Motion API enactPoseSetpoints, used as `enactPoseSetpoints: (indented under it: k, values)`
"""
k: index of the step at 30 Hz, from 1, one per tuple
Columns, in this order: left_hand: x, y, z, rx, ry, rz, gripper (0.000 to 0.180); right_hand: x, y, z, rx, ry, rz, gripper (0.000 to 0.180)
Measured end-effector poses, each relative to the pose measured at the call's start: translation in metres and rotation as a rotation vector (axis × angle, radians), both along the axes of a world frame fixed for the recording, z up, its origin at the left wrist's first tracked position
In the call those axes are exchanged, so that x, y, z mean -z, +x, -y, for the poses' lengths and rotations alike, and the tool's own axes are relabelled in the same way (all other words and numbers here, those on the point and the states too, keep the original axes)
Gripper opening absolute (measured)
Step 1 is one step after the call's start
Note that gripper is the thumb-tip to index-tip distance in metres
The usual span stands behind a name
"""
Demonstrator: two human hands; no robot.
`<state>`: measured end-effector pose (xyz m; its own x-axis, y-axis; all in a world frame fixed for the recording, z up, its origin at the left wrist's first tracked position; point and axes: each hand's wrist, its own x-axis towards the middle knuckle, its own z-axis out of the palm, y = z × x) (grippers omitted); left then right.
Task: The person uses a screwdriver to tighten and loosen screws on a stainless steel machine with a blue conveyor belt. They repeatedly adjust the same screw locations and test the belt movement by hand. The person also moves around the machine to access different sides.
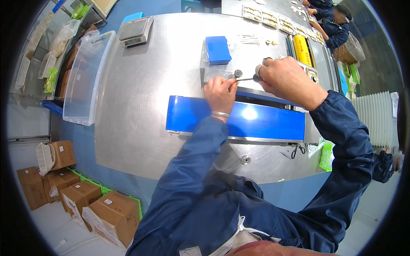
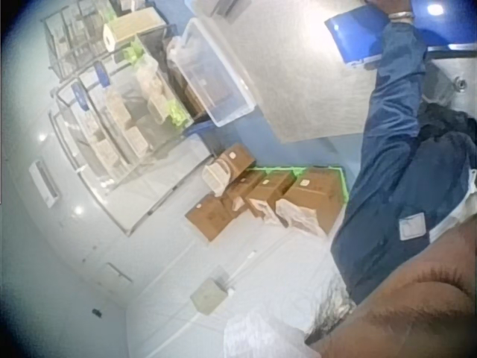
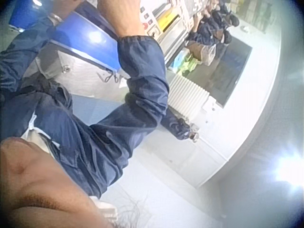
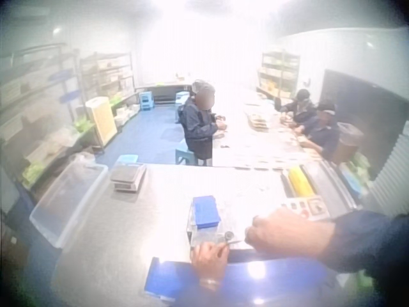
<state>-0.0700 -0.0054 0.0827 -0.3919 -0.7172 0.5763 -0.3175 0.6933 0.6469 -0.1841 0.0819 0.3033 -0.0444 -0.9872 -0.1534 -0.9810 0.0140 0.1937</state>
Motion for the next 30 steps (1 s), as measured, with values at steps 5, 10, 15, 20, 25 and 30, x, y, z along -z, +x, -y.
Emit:
enactPoseSetpoints:
  k: [5,10,15,20,25,30]
  values:
    - [-0.003,0.001,0.0,0.028,0.033,0.044,0.012,0.0,-0.006,0.008,-0.06,-0.109,0.035,0.013]
    - [-0.006,0.009,0.0,0.067,0.063,0.061,0.013,0.003,-0.009,0.016,-0.055,-0.093,0.03,0.011]
    - [-0.005,0.017,0.005,0.099,0.054,0.084,0.016,0.008,-0.003,0.027,-0.05,-0.07,0.027,0.011]
    - [-0.005,0.014,0.004,0.085,0.072,0.073,0.016,0.006,-0.004,0.023,-0.033,-0.079,0.04,0.012]
    - [-0.009,0.009,0.001,0.072,0.114,0.072,0.015,0.005,-0.008,0.009,0.017,-0.081,0.091,0.015]
    - [-0.01,0.005,0.001,0.052,0.093,0.062,0.019,0.001,-0.015,-0.01,0.018,-0.121,0.127,0.016]
